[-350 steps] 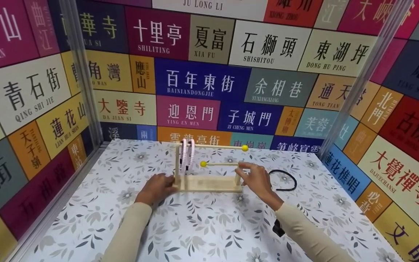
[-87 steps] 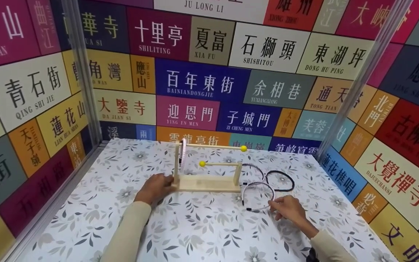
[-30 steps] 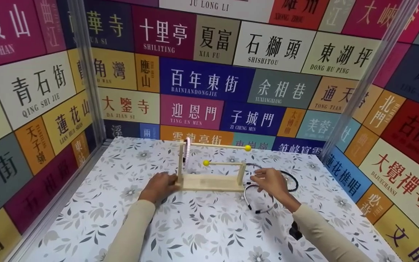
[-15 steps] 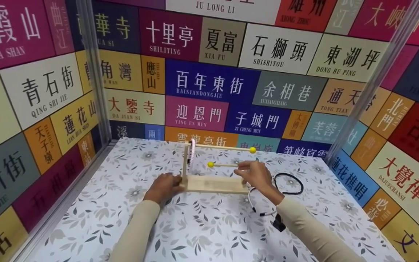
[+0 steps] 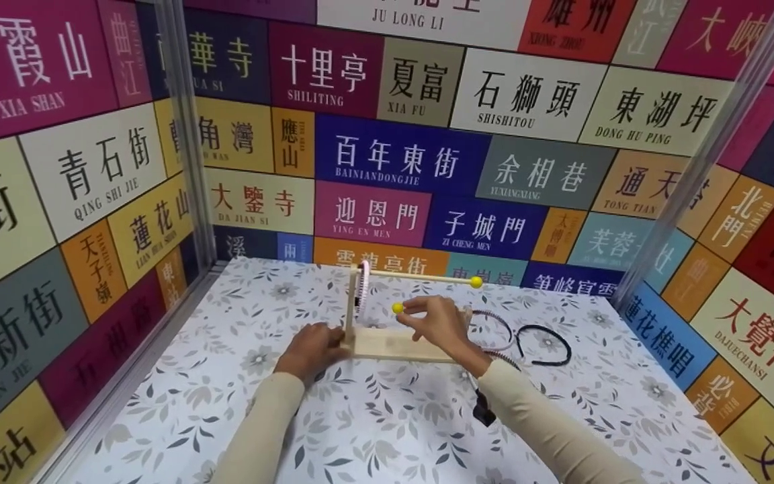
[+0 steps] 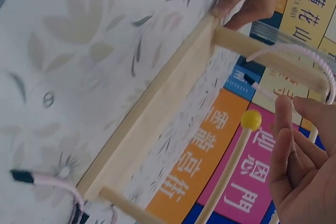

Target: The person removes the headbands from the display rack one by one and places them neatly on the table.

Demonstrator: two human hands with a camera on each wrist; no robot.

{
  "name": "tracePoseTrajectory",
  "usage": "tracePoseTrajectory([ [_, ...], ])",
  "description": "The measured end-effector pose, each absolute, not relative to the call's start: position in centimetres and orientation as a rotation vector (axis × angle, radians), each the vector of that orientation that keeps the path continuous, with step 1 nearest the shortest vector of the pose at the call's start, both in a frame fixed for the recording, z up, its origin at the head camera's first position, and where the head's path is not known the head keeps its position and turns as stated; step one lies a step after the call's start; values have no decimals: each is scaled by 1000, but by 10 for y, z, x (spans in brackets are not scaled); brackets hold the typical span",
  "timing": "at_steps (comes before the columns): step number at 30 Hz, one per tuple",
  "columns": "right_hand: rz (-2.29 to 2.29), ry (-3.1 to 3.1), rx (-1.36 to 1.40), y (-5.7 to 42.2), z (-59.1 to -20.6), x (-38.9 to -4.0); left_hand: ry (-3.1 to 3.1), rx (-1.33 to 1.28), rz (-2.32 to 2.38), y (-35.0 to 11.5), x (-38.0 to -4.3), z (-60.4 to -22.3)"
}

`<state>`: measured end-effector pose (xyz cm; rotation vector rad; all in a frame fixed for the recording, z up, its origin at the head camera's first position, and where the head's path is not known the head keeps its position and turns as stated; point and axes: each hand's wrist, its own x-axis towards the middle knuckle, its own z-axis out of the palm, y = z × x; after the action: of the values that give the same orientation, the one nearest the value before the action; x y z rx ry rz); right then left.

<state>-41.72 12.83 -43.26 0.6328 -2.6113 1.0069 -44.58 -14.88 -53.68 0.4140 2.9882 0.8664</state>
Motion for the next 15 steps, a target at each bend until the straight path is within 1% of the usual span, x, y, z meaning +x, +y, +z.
tracePoseTrajectory([
  [7, 1008, -2632, 670, 93, -431, -415, 2984, 363, 828, -148, -446, -536],
  [15, 944, -2648, 628, 66, -433, -414, 3034, 454, 800, -148, -445, -536],
])
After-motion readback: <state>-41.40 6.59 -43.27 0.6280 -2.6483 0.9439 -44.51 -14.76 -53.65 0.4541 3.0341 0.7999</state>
